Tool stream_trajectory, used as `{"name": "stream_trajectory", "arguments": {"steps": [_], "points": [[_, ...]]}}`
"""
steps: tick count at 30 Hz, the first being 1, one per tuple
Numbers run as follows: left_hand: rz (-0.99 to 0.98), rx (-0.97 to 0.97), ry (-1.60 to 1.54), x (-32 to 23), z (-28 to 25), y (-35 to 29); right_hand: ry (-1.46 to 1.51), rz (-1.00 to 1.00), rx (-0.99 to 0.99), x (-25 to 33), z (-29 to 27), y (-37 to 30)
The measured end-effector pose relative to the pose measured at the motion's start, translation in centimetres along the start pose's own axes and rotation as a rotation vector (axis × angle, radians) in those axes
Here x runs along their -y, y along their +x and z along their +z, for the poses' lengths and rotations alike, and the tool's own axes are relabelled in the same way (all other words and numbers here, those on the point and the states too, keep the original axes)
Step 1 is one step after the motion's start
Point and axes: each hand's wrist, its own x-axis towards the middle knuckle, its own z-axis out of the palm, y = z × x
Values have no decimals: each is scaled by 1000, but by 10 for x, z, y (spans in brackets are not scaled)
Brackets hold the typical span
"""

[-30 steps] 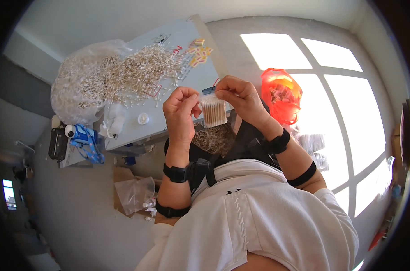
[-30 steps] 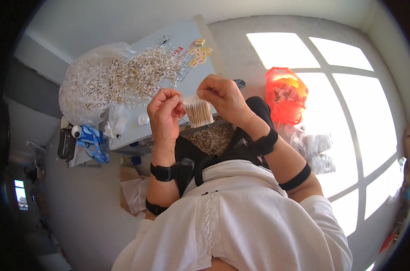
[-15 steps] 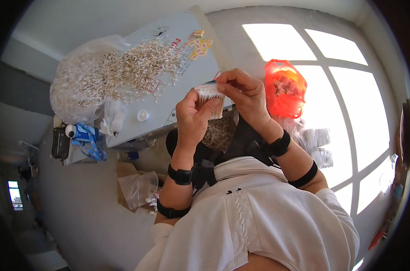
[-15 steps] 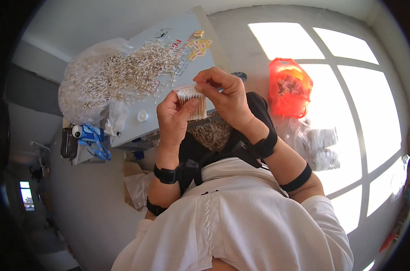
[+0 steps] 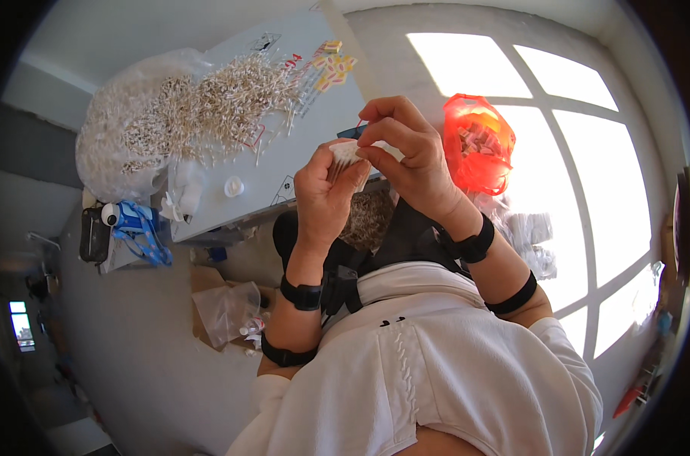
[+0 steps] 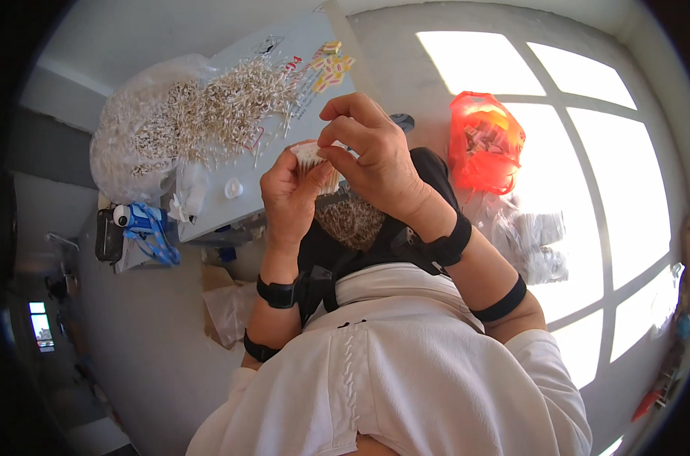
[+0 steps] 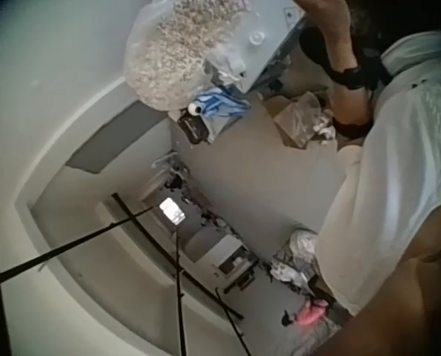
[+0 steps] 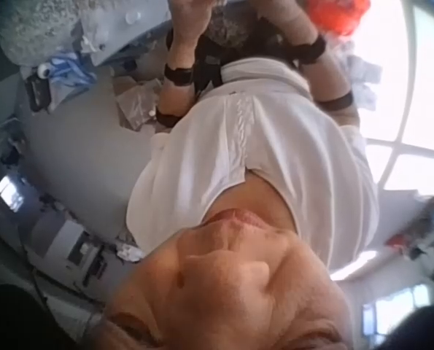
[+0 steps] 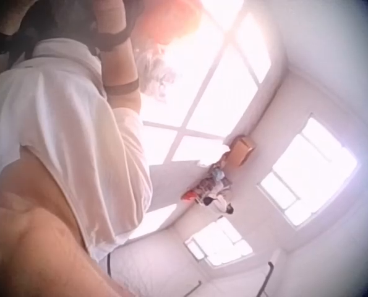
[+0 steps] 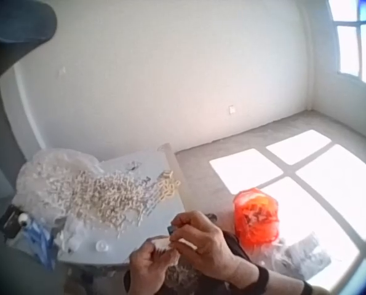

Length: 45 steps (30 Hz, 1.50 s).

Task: Organizing loose cotton swabs into bundles and placing them into small plastic bags.

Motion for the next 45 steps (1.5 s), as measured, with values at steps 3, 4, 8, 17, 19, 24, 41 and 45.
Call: {"name": "stream_trajectory", "arguments": {"steps": [3,4,8,17,19,24,41,45], "points": [[46,-12,54,-1,-1,0,-45,-24,4,3,3,1],[37,-2,43,-2,-1,0,-104,-60,-10,3,3,1],[-2,-8,107,-5,-2,-1,-368,-291,-49,6,1,4],[13,-9,101,-4,1,-2,-253,-136,-86,2,7,0],[25,-15,106,-6,3,-1,-263,-150,-72,0,6,-2],[2,-4,70,-4,4,-3,-286,-194,-85,-2,6,-6],[-28,26,125,-2,5,-9,-327,-218,-60,-1,2,-10],[-29,24,135,0,4,-9,-341,-244,-40,1,0,-9]]}}
